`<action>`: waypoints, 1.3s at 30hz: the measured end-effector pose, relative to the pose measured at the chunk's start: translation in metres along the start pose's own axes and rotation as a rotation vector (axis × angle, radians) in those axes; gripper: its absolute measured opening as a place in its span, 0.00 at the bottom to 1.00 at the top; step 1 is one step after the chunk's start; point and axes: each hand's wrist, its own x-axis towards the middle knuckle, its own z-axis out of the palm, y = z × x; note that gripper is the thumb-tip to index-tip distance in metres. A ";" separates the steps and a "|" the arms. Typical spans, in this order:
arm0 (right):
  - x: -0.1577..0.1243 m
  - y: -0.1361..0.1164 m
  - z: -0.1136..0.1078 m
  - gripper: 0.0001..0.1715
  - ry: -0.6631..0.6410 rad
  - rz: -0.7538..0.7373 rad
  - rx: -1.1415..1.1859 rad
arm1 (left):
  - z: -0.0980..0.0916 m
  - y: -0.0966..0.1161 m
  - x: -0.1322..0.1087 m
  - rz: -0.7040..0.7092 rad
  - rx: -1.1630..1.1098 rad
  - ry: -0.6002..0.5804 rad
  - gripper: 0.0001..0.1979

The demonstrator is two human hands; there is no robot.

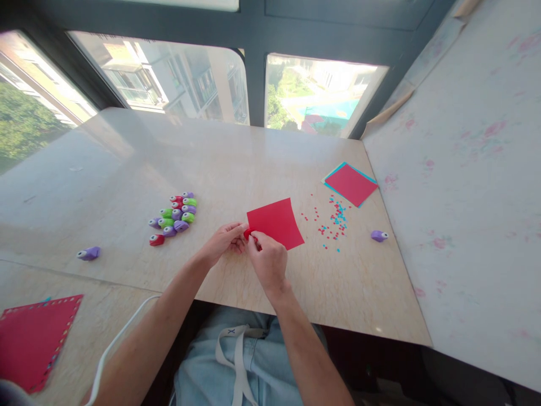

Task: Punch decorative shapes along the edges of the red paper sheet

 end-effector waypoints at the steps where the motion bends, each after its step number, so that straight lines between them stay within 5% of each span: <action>1: 0.000 0.000 0.000 0.14 0.001 0.020 0.002 | 0.000 0.000 0.000 0.000 0.003 0.002 0.18; 18: 0.008 -0.001 -0.005 0.12 -0.151 0.149 -0.040 | 0.002 0.000 0.001 -0.002 0.053 0.008 0.17; 33: 0.008 0.007 -0.007 0.10 -0.208 0.340 0.366 | 0.003 -0.002 0.002 -0.003 0.105 0.033 0.16; 39: 0.006 0.010 -0.009 0.13 -0.228 0.288 0.356 | 0.004 -0.001 0.001 -0.003 0.095 0.019 0.16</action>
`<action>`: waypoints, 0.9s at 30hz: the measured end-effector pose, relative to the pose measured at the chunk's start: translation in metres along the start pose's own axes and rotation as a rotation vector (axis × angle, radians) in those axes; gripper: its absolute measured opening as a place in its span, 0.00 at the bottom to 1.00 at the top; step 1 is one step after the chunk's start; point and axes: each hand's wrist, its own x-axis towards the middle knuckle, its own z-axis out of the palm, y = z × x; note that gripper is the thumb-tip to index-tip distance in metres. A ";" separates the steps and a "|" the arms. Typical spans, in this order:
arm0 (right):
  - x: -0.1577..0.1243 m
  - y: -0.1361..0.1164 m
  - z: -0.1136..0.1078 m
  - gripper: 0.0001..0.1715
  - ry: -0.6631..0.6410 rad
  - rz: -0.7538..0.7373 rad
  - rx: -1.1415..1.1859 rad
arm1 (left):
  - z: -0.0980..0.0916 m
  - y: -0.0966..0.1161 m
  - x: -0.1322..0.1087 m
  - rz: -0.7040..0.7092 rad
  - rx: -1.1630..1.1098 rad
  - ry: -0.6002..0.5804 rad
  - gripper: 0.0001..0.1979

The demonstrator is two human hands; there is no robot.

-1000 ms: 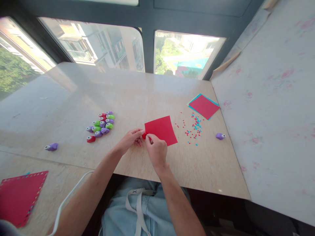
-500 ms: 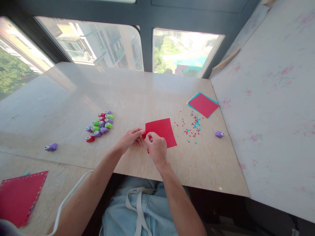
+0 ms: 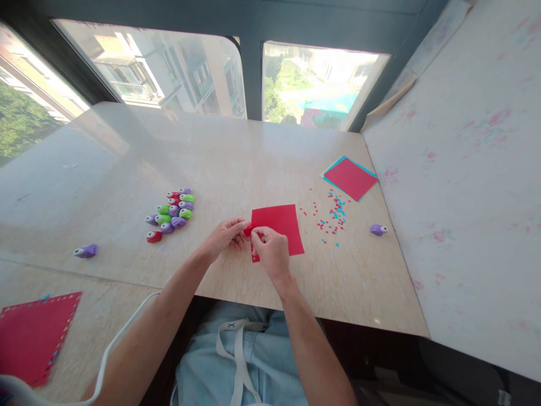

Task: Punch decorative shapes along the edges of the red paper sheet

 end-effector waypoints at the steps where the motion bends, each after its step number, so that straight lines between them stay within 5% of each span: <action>1: 0.000 0.001 0.000 0.13 0.004 -0.008 -0.013 | 0.000 0.000 0.000 0.002 0.000 -0.002 0.16; 15: 0.001 -0.009 0.004 0.11 0.071 -0.003 -0.285 | 0.000 -0.002 0.002 0.009 0.031 0.003 0.16; 27: 0.001 -0.002 0.002 0.12 -0.018 0.097 0.033 | 0.000 -0.001 0.003 -0.001 0.043 0.009 0.18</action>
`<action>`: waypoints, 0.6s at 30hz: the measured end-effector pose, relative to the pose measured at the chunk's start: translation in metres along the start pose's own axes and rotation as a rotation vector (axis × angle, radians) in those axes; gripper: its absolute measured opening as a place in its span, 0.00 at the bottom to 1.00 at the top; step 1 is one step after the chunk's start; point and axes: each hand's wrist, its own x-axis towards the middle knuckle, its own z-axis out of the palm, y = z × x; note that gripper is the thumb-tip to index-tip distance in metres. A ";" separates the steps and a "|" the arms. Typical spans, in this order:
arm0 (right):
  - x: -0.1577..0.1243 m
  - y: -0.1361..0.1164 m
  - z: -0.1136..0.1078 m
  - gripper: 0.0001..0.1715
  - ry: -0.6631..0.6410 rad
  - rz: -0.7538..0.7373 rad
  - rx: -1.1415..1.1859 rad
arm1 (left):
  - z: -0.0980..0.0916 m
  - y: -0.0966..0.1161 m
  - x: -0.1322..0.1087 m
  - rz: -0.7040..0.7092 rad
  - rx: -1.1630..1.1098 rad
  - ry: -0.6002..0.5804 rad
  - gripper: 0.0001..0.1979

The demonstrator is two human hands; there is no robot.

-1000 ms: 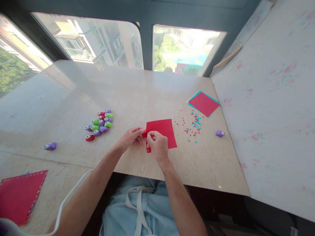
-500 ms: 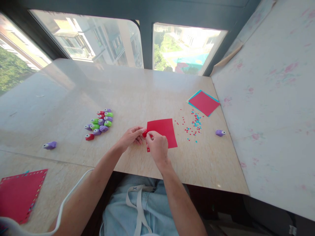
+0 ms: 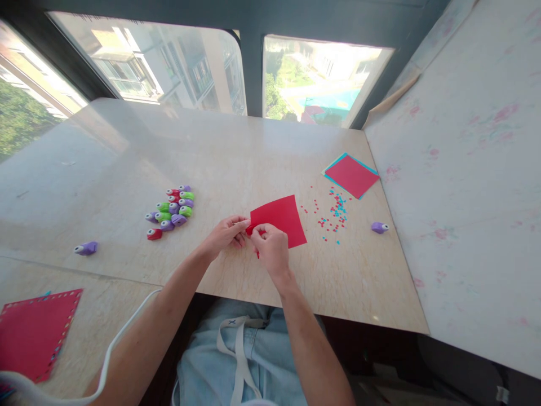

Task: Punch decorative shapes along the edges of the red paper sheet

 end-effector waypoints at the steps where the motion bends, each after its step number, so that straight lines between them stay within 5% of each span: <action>1: 0.000 0.000 0.000 0.12 -0.012 0.028 0.042 | 0.000 0.000 0.000 0.000 0.001 0.001 0.18; 18: 0.004 0.002 -0.009 0.11 -0.107 0.117 0.301 | 0.000 0.001 -0.001 0.001 -0.008 -0.009 0.18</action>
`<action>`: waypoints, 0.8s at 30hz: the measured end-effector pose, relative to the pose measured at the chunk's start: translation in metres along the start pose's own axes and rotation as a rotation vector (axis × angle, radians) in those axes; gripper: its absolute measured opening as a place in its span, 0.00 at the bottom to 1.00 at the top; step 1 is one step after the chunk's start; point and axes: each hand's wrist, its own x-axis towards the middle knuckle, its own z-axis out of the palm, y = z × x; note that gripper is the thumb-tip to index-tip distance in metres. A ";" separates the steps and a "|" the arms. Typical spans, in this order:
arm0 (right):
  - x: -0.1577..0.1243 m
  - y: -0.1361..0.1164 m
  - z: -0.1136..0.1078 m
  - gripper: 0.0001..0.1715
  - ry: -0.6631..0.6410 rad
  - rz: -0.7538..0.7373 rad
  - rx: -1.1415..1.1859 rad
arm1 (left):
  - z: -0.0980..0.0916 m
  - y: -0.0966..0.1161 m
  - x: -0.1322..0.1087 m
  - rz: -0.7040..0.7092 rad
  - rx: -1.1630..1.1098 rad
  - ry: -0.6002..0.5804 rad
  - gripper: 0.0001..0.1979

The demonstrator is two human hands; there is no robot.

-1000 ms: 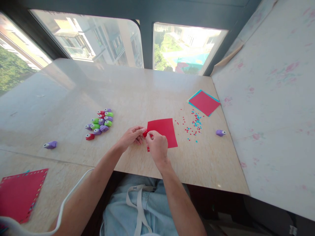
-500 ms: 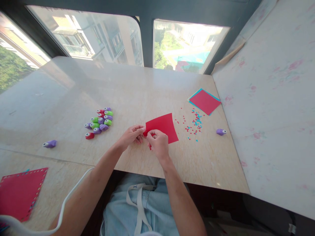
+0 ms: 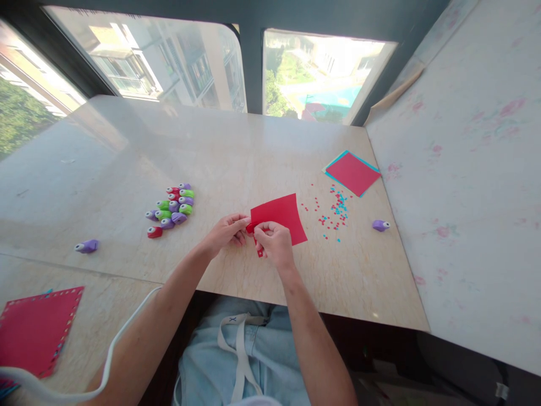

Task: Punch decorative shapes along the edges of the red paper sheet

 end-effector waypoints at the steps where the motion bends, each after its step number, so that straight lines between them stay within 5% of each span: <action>1: 0.000 0.000 0.000 0.12 -0.002 0.001 0.002 | 0.000 0.000 0.000 -0.002 0.000 0.004 0.18; 16: -0.005 -0.001 -0.002 0.17 0.060 -0.016 -0.088 | 0.001 0.003 -0.001 -0.015 0.020 0.026 0.17; 24: 0.000 0.009 -0.004 0.21 0.126 -0.150 -0.177 | -0.002 0.002 -0.001 -0.009 -0.028 -0.001 0.17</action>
